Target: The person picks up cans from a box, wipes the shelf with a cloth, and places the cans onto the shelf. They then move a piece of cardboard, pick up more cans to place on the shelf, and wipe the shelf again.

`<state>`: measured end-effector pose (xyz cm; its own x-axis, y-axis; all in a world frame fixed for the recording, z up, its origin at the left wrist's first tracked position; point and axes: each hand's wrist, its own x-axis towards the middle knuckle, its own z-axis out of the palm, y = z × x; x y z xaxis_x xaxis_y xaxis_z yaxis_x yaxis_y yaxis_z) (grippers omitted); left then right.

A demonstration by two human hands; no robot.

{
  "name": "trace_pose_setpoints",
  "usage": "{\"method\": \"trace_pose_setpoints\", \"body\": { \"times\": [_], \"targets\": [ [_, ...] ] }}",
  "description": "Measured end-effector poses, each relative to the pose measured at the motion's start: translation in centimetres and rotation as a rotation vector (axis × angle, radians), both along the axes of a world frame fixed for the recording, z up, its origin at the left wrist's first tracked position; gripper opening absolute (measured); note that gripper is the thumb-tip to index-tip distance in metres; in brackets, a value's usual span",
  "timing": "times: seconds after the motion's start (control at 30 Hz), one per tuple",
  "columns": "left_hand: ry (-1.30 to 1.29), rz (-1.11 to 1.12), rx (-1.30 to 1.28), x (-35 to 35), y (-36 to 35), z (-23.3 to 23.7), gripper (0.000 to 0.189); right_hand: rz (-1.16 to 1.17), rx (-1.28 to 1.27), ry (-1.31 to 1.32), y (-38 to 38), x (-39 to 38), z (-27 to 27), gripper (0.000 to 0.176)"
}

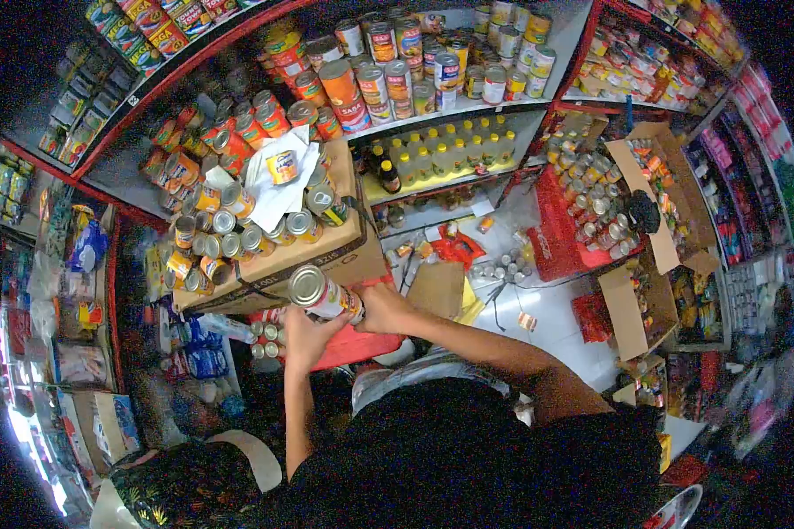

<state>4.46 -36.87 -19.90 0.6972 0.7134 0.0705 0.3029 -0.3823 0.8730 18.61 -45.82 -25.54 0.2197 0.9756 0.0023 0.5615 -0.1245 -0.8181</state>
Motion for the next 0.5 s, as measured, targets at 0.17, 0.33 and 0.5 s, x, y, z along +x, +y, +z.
{"method": "trace_pose_setpoints", "body": {
  "times": [0.17,0.33,0.5],
  "targets": [
    [0.028,0.066,0.017,-1.0,-0.1,-3.8,0.040,0.049,-0.101,0.068,-0.2,0.0,-1.5,0.052],
    [-0.032,0.002,-0.039,-2.0,-1.1,-3.8,0.055,0.071,-0.220,0.168,-0.7,-1.6,-1.3,0.050],
    [-0.142,0.050,-0.331,-3.0,-2.2,-5.4,0.060,0.145,-0.052,0.185,-1.1,-2.4,-3.6,0.053]
  ]
}}
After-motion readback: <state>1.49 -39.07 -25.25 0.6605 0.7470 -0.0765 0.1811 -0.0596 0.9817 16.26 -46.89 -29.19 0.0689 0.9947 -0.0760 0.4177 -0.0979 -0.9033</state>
